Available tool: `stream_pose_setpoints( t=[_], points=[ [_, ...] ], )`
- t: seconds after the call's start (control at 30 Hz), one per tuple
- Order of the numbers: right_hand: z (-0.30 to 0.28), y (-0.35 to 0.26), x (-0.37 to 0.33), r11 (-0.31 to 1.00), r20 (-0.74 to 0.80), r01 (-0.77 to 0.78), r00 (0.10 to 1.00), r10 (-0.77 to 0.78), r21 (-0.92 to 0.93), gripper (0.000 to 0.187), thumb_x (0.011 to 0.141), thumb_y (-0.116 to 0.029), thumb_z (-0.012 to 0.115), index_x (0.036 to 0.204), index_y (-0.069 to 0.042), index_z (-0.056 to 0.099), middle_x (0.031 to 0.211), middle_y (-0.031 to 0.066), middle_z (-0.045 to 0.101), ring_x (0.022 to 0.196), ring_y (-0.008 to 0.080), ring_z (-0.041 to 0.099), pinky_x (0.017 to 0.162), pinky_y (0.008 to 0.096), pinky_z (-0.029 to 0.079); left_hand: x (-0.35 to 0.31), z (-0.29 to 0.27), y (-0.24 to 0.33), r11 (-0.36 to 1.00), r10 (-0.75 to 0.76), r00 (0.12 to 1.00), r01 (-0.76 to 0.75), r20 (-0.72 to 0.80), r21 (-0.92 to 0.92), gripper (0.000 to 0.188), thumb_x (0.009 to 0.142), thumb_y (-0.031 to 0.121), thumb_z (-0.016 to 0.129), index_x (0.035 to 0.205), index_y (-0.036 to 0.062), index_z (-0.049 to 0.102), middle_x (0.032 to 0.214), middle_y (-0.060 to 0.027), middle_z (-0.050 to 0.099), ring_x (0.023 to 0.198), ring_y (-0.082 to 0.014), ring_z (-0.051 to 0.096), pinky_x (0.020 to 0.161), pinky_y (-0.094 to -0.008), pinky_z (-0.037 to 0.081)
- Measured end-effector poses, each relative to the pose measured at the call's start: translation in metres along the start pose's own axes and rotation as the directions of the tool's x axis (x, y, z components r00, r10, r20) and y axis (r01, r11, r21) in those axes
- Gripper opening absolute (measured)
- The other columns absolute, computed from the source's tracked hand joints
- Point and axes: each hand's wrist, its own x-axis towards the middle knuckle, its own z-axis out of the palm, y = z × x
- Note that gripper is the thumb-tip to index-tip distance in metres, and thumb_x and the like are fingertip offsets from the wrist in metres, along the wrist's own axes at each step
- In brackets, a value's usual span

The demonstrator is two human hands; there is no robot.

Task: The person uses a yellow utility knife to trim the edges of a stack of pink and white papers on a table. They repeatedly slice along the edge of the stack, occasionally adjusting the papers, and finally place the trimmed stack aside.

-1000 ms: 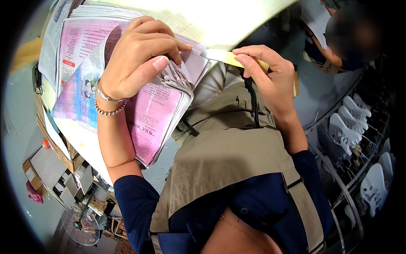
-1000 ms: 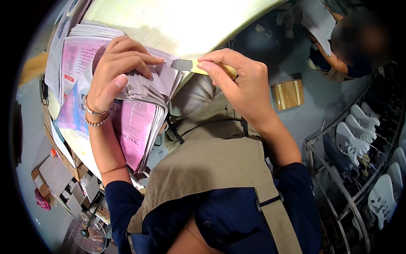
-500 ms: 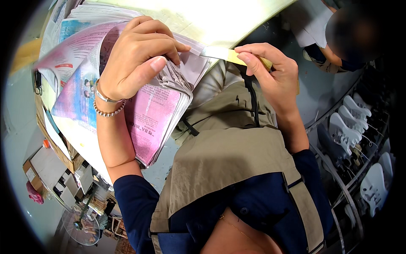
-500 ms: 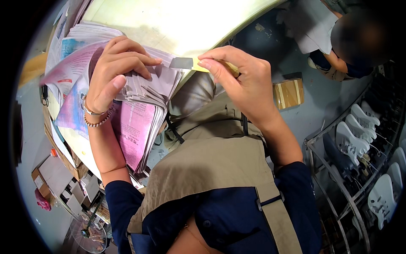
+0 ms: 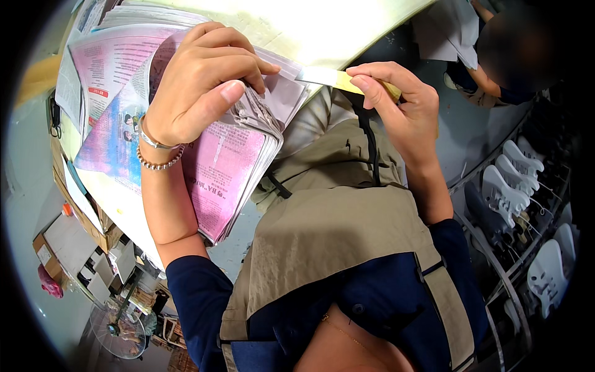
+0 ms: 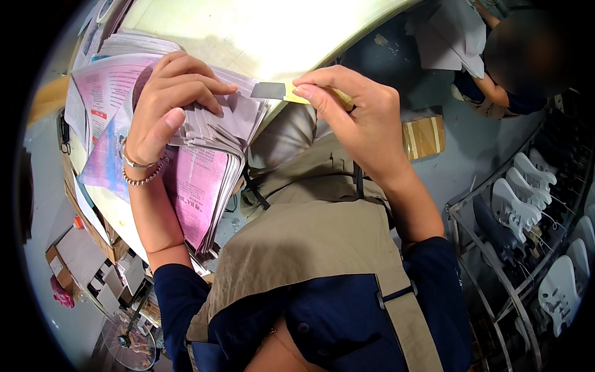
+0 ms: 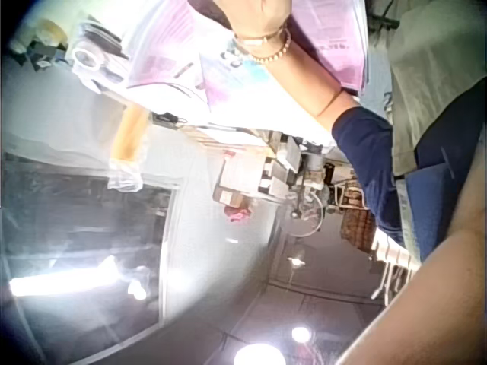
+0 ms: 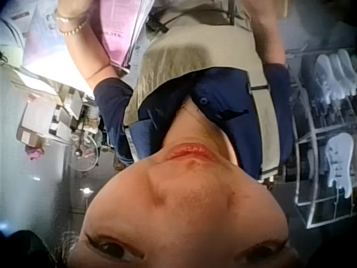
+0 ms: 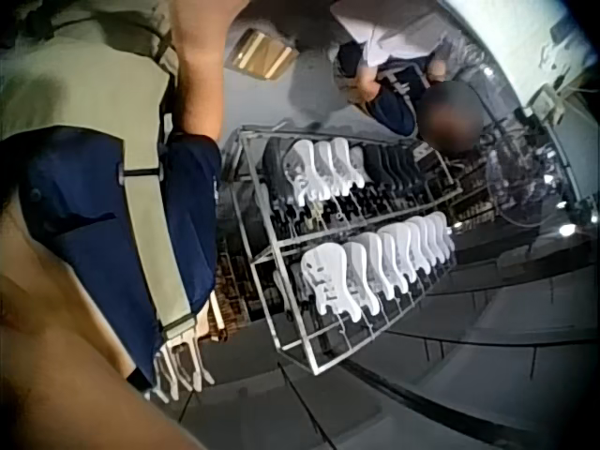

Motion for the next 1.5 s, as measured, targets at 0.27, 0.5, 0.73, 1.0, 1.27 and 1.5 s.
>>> stream_pose_setpoints(
  t=[0.27,0.5,0.73,1.0,1.27,1.5],
  points=[
    [-0.0043,-0.0009,-0.0029,1.0,-0.005,-0.025,1.0,0.026,0.016,0.009,0.087,-0.005,0.068,0.094,0.0,0.072,0.078,0.0042,0.069,0.062,0.0066,0.059,0.056,0.0192,0.045,0.0001,0.0006,-0.0005,1.0,0.006,1.0,-0.006,0.001,-0.006,0.058,0.085,0.052,0.031,0.072,0.0042,0.061,0.098,-0.0113,0.072,0.093,-0.0269,0.056,0.092,-0.0398,0.035],
    [-0.0071,-0.0011,-0.0042,0.999,-0.001,-0.035,0.999,0.035,-0.005,0.009,0.087,-0.006,0.068,0.094,-0.001,0.072,0.078,0.0033,0.068,0.062,0.006,0.058,0.055,0.0191,0.046,0.0003,0.0002,-0.0006,1.0,0.004,1.0,-0.004,0.003,-0.001,0.058,0.086,0.052,0.03,0.071,0.0043,0.061,0.097,-0.0112,0.072,0.093,-0.0268,0.057,0.092,-0.04,0.035],
    [-0.0075,-0.0001,-0.0033,1.0,0.014,-0.011,1.0,0.012,-0.029,0.009,0.087,-0.006,0.068,0.094,-0.001,0.072,0.076,0.0027,0.068,0.061,0.0054,0.057,0.054,0.019,0.044,0.0,0.0007,-0.0008,1.0,0.003,1.0,-0.003,0.001,0.003,0.059,0.086,0.052,0.03,0.071,0.0044,0.061,0.098,-0.0111,0.072,0.093,-0.0268,0.057,0.093,-0.04,0.035],
    [-0.0077,-0.0006,-0.0039,1.0,0.029,0.0,1.0,0.001,-0.031,0.01,0.087,-0.006,0.068,0.094,-0.001,0.072,0.078,0.0037,0.069,0.062,0.0059,0.059,0.055,0.0194,0.044,-0.0001,0.0002,-0.0017,1.0,0.01,1.0,-0.01,0.009,0.006,0.059,0.086,0.052,0.03,0.072,0.0041,0.062,0.098,-0.0113,0.072,0.093,-0.0269,0.057,0.093,-0.0398,0.035],
    [-0.0021,-0.0047,-0.0076,0.978,0.08,0.181,0.982,-0.174,-0.103,0.012,0.082,-0.001,0.071,0.094,-0.002,0.071,0.081,0.0076,0.07,0.062,0.0131,0.062,0.055,0.0225,0.045,0.0005,0.0006,-0.0008,1.0,0.012,1.0,-0.012,0.006,0.013,0.059,0.087,0.052,0.029,0.073,0.004,0.061,0.101,-0.0114,0.071,0.093,-0.0266,0.056,0.094,-0.0399,0.034],
    [0.001,-0.0023,-0.0073,0.969,0.054,0.219,0.975,-0.215,-0.112,0.012,0.08,-0.001,0.073,0.092,-0.002,0.071,0.079,0.0074,0.07,0.058,0.0144,0.059,0.052,0.0238,0.043,-0.001,0.0021,-0.0029,1.0,0.02,1.0,-0.02,-0.007,0.009,0.061,0.087,0.053,0.029,0.072,0.0038,0.06,0.101,-0.0126,0.07,0.093,-0.0273,0.056,0.094,-0.0411,0.034]
  ],
)
